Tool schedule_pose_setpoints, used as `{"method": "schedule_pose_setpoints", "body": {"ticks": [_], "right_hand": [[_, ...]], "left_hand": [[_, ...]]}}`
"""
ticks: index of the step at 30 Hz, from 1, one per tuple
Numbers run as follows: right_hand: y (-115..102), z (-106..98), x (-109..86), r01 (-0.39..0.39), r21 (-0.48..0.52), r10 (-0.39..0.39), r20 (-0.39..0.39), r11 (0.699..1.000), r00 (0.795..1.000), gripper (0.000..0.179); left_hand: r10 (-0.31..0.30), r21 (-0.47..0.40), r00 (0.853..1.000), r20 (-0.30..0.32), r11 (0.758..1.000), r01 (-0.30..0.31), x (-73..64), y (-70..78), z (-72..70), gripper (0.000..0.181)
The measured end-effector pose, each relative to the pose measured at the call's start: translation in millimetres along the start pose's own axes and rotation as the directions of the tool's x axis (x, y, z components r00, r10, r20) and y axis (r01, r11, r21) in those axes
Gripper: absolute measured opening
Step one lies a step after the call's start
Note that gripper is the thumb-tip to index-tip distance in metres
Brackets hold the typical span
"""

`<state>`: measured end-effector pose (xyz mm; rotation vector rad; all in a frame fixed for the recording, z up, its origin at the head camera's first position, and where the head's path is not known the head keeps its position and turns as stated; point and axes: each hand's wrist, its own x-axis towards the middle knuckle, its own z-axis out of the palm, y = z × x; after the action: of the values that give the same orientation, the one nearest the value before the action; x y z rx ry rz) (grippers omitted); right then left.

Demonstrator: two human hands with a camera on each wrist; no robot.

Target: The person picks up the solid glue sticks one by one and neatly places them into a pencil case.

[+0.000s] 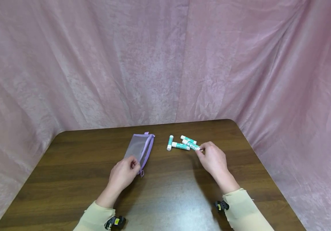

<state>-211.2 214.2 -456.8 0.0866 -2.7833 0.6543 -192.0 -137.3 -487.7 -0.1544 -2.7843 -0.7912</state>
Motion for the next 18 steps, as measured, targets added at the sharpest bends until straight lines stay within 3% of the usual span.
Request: {"method": "schedule_pose_setpoints", "body": {"ticks": [18], "right_hand": [[-35, 23, 4.3, 0.061, 0.035, -0.063, 0.051, 0.998, 0.997, 0.021]], "left_hand": [[-0.003, 0.005, 1.0, -0.008, 1.0, 0.003, 0.2, -0.8, 0.7, 0.017]]}}
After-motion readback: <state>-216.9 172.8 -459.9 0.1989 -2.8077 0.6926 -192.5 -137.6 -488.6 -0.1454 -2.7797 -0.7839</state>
